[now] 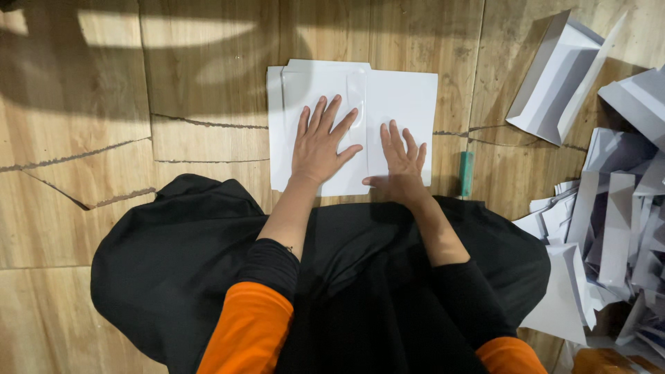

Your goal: The person sits on the floor and repeatedly folds white paper sheets in half. They apply glue from a green glue stick to the folded edge of the paper and press it down to secure the fold. The person handles multiple sheets of paper and a glue stick during the task.

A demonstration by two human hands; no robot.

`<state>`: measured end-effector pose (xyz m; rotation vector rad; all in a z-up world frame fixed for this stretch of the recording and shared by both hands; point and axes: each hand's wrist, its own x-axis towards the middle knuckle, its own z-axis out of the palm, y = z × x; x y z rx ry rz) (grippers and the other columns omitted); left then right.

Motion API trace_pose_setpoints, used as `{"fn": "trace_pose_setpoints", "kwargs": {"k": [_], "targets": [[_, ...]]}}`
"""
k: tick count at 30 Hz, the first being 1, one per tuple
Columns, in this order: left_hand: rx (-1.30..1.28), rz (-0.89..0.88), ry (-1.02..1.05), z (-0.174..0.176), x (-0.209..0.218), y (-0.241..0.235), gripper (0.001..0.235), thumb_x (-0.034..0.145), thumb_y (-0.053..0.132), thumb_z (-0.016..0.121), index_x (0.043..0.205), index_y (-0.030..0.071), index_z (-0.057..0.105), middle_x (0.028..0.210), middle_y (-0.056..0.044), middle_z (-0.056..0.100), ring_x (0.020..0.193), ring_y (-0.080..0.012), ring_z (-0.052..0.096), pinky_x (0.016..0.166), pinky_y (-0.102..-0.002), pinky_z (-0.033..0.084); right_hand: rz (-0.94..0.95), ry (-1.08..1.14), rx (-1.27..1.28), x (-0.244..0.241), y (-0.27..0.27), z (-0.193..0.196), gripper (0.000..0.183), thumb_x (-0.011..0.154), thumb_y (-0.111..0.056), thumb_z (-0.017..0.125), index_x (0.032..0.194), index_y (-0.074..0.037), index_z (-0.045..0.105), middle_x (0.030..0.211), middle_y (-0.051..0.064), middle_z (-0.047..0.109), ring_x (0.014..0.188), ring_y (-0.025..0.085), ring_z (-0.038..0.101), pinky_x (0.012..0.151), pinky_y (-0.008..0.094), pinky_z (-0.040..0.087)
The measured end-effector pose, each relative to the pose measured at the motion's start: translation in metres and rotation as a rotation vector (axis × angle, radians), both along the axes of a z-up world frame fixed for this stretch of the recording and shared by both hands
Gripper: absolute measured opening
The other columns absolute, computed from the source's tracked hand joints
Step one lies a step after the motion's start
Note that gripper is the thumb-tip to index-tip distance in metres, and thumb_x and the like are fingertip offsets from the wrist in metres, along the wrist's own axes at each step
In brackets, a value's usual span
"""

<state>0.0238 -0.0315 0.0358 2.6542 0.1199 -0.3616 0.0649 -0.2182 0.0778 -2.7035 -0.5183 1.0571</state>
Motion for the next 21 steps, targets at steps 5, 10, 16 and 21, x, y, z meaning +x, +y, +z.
{"fn": "trace_pose_setpoints", "kwargs": {"k": [5,10,16,21], "targets": [[-0.007,-0.003,-0.019,-0.006,0.0,0.001,0.067,0.097,0.067,0.039,0.155,0.036,0.026,0.165,-0.001,0.017,0.153,-0.0251,0.011,0.124,-0.049,0.004,-0.136,0.001,0.03,0.003,-0.003,-0.008,0.129,0.064,-0.043,0.089,0.162,-0.022,0.006,0.168,0.008,-0.001,0.151,0.04,-0.003,0.115,0.063,-0.013],[-0.017,0.001,-0.025,-0.007,-0.001,0.002,0.069,0.097,0.066,0.039,0.156,0.034,0.025,0.165,-0.002,0.019,0.153,-0.0251,0.013,0.124,-0.049,0.006,-0.197,0.016,0.023,0.003,-0.006,-0.017,0.125,0.07,-0.036,0.088,0.162,-0.021,0.004,0.167,0.009,-0.004,0.151,0.041,-0.004,0.116,0.064,-0.011],[-0.02,0.006,-0.028,-0.007,0.0,0.003,0.068,0.097,0.064,0.041,0.156,0.034,0.024,0.165,-0.001,0.019,0.153,-0.0243,0.012,0.124,-0.049,0.006,-0.185,-0.026,0.13,-0.007,-0.012,-0.023,0.126,0.066,-0.037,0.089,0.162,-0.019,0.008,0.167,0.014,-0.002,0.149,0.047,-0.002,0.111,0.072,-0.01],[-0.03,0.009,-0.038,-0.005,0.001,0.003,0.067,0.098,0.061,0.044,0.156,0.033,0.027,0.165,-0.002,0.02,0.153,-0.0248,0.013,0.124,-0.05,0.007,-0.199,-0.065,0.141,-0.011,-0.012,-0.023,0.128,0.064,-0.031,0.091,0.162,-0.017,0.009,0.166,0.019,0.001,0.147,0.051,0.0,0.107,0.075,-0.009]]}}
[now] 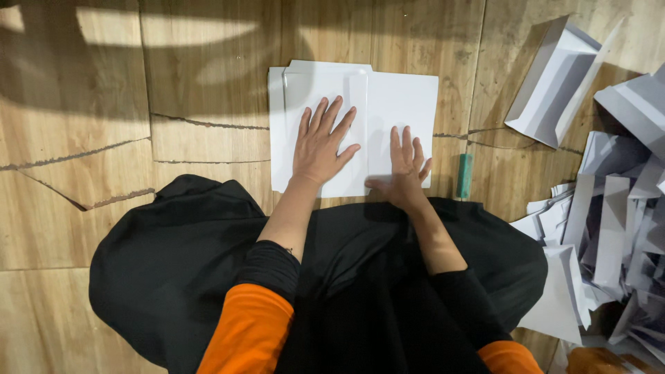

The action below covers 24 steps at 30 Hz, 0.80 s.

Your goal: The person sits on the floor and repeatedly folds white paper sheets in half. They apply glue from a green glue stick to the folded edge of the paper and press it down to secure the fold. The person handles multiple sheets of paper and a glue stick during the task.

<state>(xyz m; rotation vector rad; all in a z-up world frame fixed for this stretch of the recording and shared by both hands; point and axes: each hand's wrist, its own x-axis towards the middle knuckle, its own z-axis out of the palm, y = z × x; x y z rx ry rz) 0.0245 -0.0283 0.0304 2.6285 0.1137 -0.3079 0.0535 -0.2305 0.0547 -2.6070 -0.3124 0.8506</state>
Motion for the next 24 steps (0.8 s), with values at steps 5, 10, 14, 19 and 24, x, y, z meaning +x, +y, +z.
{"fn": "trace_pose_setpoints", "kwargs": {"k": [5,10,14,19,24], "targets": [[-0.009,-0.003,0.006,-0.001,0.001,0.0,0.065,0.098,0.059,0.044,0.156,0.033,0.028,0.165,-0.002,0.019,0.153,-0.025,0.012,0.124,-0.05,0.007,-0.237,0.033,-0.093,0.017,0.02,0.01,0.145,0.054,-0.028,0.098,0.162,-0.023,0.002,0.166,0.019,-0.004,0.149,0.048,-0.001,0.11,0.073,-0.007],[-0.011,0.003,-0.002,0.0,-0.001,-0.001,0.066,0.097,0.057,0.047,0.155,0.033,0.028,0.165,-0.003,0.019,0.153,-0.0265,0.014,0.124,-0.051,0.009,-0.357,-0.057,-0.088,0.042,0.033,-0.008,0.153,0.055,-0.036,0.1,0.159,-0.032,-0.011,0.165,0.02,-0.005,0.149,0.05,0.001,0.11,0.076,0.002],[-0.04,0.02,0.025,0.006,0.0,-0.001,0.064,0.097,0.056,0.048,0.155,0.034,0.03,0.165,-0.001,0.017,0.153,-0.0243,0.011,0.124,-0.049,0.007,-0.434,-0.082,-0.027,0.068,0.053,-0.003,0.146,0.061,-0.029,0.099,0.16,-0.032,-0.009,0.164,0.02,-0.011,0.149,0.05,-0.002,0.11,0.075,-0.004],[-0.058,0.03,0.065,0.011,0.003,0.001,0.063,0.097,0.055,0.048,0.153,0.032,0.034,0.165,-0.001,0.018,0.153,-0.0231,0.01,0.125,-0.048,0.005,-0.47,-0.123,-0.058,0.105,0.072,-0.017,0.145,0.063,-0.03,0.1,0.161,-0.029,-0.007,0.163,0.019,-0.016,0.15,0.05,-0.004,0.113,0.074,-0.003],[-0.076,0.014,0.093,0.01,0.003,0.001,0.063,0.097,0.055,0.046,0.154,0.031,0.034,0.166,-0.001,0.016,0.153,-0.0237,0.01,0.125,-0.048,0.004,-0.615,-0.136,0.021,0.139,0.095,-0.023,0.143,0.068,-0.023,0.103,0.16,-0.035,-0.006,0.163,0.019,-0.013,0.152,0.043,-0.008,0.113,0.07,-0.011]]}}
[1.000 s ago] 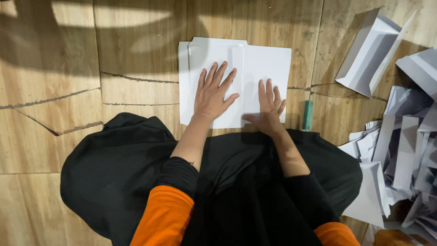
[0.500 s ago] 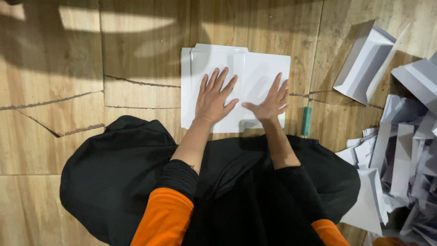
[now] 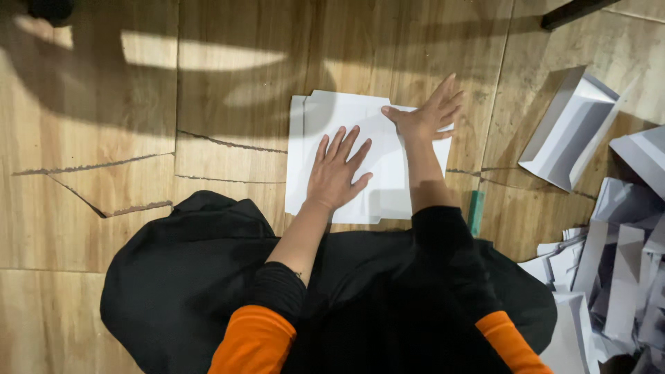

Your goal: The person sits on the floor and repeatedly folds white paper sheets in half. They apply glue from a green glue stick to the folded edge of the paper and press it down to secure the fold. The person handles multiple sheets of paper and a glue stick during the task.

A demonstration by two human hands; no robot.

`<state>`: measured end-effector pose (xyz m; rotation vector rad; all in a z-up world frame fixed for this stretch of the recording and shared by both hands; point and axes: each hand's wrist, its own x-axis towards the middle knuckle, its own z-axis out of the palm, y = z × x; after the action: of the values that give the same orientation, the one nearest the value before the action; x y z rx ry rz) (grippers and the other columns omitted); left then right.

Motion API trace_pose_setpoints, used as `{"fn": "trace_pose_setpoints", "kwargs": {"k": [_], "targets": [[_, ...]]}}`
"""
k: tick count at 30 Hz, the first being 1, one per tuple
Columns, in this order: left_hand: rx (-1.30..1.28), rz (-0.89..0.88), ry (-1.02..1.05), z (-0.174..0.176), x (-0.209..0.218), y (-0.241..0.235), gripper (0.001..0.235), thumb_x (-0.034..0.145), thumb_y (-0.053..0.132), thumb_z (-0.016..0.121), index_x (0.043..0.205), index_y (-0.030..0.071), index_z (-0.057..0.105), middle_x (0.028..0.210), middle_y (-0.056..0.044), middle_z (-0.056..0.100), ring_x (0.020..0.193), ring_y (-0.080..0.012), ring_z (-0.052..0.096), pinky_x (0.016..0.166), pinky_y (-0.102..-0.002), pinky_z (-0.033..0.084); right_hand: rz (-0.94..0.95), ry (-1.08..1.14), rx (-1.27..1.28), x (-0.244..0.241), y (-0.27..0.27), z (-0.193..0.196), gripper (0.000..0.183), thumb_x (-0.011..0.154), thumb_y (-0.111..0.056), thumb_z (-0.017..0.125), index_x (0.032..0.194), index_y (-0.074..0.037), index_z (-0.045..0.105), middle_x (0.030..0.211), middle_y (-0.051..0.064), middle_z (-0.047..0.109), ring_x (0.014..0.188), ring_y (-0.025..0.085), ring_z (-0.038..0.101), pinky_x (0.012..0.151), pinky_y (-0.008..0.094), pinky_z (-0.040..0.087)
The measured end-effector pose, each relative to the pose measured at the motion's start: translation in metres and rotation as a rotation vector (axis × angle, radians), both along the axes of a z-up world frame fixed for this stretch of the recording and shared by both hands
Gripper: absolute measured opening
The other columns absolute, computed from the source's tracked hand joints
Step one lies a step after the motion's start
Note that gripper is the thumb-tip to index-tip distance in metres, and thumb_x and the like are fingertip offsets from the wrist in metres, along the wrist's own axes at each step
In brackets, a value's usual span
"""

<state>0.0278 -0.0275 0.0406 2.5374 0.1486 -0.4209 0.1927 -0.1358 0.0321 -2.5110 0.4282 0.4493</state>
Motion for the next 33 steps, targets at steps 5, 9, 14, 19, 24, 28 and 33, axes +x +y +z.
{"fn": "trace_pose_setpoints", "kwargs": {"k": [5,9,14,19,24,28,33], "targets": [[-0.014,0.014,-0.029,0.0,0.0,-0.002,0.063,0.097,0.054,0.047,0.153,0.029,0.036,0.165,-0.002,0.019,0.153,-0.0247,0.011,0.125,-0.048,0.004,0.053,0.016,-0.103,-0.008,-0.005,-0.001,0.14,0.071,-0.032,0.1,0.159,-0.032,-0.008,0.163,0.023,-0.01,0.152,0.046,-0.001,0.114,0.072,-0.006],[0.007,0.027,-0.027,-0.001,0.0,-0.001,0.062,0.096,0.053,0.049,0.153,0.031,0.036,0.165,0.0,0.019,0.153,-0.0228,0.011,0.125,-0.048,0.005,0.194,0.068,-0.082,-0.068,-0.027,0.024,0.131,0.077,-0.027,0.091,0.16,-0.028,-0.011,0.163,0.024,-0.01,0.149,0.05,-0.005,0.112,0.074,-0.002],[0.03,0.011,-0.068,-0.001,-0.002,-0.001,0.064,0.096,0.054,0.047,0.153,0.029,0.035,0.165,-0.003,0.02,0.153,-0.0254,0.014,0.125,-0.049,0.007,0.369,0.152,-0.181,-0.134,-0.076,0.057,0.138,0.061,-0.027,0.095,0.161,-0.029,-0.001,0.163,0.024,-0.005,0.148,0.048,0.004,0.11,0.076,0.007],[0.034,0.027,-0.05,-0.004,-0.005,-0.002,0.071,0.096,0.057,0.046,0.156,0.024,0.028,0.164,-0.004,0.022,0.153,-0.0241,0.014,0.125,-0.048,0.007,0.302,0.159,-0.615,-0.101,-0.185,0.003,0.113,0.076,-0.06,0.077,0.162,-0.023,0.011,0.161,0.022,0.011,0.14,0.045,0.031,0.105,0.067,0.032],[0.024,0.024,-0.087,0.003,-0.006,0.001,0.079,0.096,0.054,0.048,0.159,0.02,0.014,0.163,-0.007,0.026,0.153,-0.0261,0.016,0.125,-0.05,0.007,0.161,-0.284,-0.148,-0.084,-0.248,-0.039,0.043,0.078,-0.011,0.087,0.116,-0.004,0.069,0.086,0.008,0.063,0.078,0.027,0.064,0.08,0.044,0.048],[0.05,-0.002,-0.09,-0.005,-0.007,-0.001,0.068,0.097,0.055,0.045,0.155,0.022,0.031,0.164,-0.005,0.022,0.153,-0.0267,0.015,0.125,-0.049,0.008,0.324,-0.239,0.153,-0.121,-0.163,-0.026,0.037,0.08,-0.028,0.083,0.114,-0.017,0.073,0.093,0.014,0.069,0.089,0.036,0.068,0.078,0.045,0.052],[0.044,-0.007,-0.075,-0.001,-0.003,0.0,0.065,0.098,0.053,0.041,0.155,0.023,0.032,0.164,-0.006,0.023,0.152,-0.0263,0.016,0.124,-0.05,0.008,0.853,-0.438,0.207,-0.105,-0.117,-0.054,0.034,0.091,-0.038,0.066,0.124,-0.03,0.071,0.089,0.003,0.06,0.081,0.026,0.058,0.08,0.036,0.051]]}}
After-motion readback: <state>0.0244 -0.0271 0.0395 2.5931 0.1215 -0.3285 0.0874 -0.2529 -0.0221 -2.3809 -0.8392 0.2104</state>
